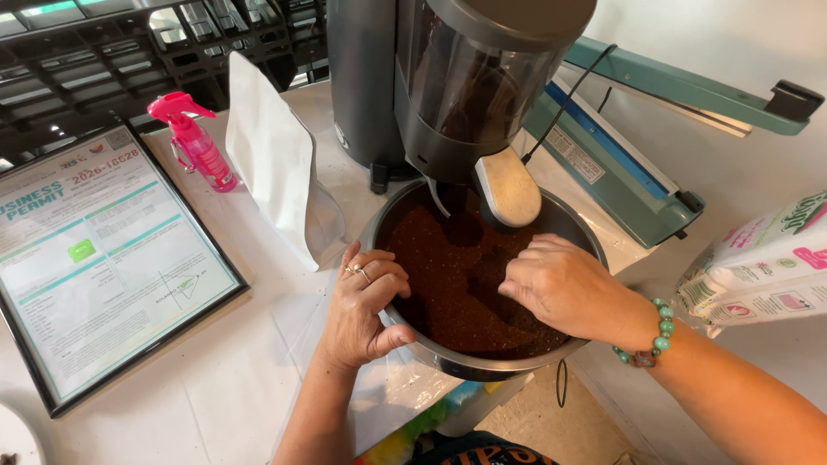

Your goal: Grinding coffee beans into a bowl and leveling the grounds by hand

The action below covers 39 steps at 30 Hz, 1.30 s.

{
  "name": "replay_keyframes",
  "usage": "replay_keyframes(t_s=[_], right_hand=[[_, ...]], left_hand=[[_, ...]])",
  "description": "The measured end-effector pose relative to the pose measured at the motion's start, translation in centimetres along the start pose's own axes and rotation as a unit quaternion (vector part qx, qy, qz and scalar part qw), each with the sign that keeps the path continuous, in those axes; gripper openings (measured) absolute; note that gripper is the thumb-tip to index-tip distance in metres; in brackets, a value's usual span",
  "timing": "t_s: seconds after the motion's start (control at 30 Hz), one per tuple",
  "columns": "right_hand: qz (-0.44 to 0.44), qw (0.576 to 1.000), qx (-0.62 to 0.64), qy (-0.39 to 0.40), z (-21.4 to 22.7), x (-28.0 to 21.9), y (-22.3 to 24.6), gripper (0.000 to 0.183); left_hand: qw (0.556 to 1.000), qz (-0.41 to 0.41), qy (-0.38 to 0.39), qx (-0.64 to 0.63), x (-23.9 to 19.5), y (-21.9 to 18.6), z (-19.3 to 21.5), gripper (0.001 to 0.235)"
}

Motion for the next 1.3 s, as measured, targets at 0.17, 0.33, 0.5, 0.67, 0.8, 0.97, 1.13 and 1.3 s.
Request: replay_keyframes(t_s=[0.17,0.33,0.5,0.67,0.8,0.97,1.13,1.3], right_hand=[[0.018,1.000,-0.020,0.008,2.5,1.0,3.6,0.018],[-0.015,0.999,0.043,0.003,2.7,0.0,2.4,0.021],[-0.048,0.993,0.106,-0.016,3.1,-0.3,1.0,0.024],[-0.018,1.000,0.007,-0.018,2.3,-0.7,-0.6,0.026],[-0.023,0.997,0.068,0.021,3.9,-0.1,1.3,0.027],[-0.016,1.000,0.014,0.014,4.1,-0.3,0.5,0.030],[-0.061,0.989,0.131,-0.043,5.0,-0.6,-3.9,0.021],[-0.117,0.964,0.208,-0.119,7.7,0.9,-8.0,0.020]], left_hand=[[1.000,0.003,-0.002,0.004,0.1,0.0,0.0,0.077],[1.000,0.010,-0.006,0.005,0.1,0.2,-0.1,0.081],[1.000,0.004,-0.009,0.010,0.1,0.3,-0.2,0.086],[0.998,-0.032,-0.048,-0.007,0.4,-1.0,0.6,0.082],[0.998,-0.029,-0.057,-0.014,0.1,-1.2,0.3,0.082],[0.995,-0.056,-0.082,-0.001,0.3,-1.8,1.0,0.079],[0.995,-0.063,-0.079,0.012,0.4,-1.8,0.8,0.082],[0.994,-0.072,-0.080,0.034,0.7,-2.3,1.0,0.087]])
Point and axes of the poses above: each hand's wrist, its own x-axis towards the middle knuckle, its own z-axis out of the back of the hand, y = z × x, the point moved 10 cm from there along x, towards the middle knuckle, and after that the axes turned 11 degrees about x, right-handed, at the moved point
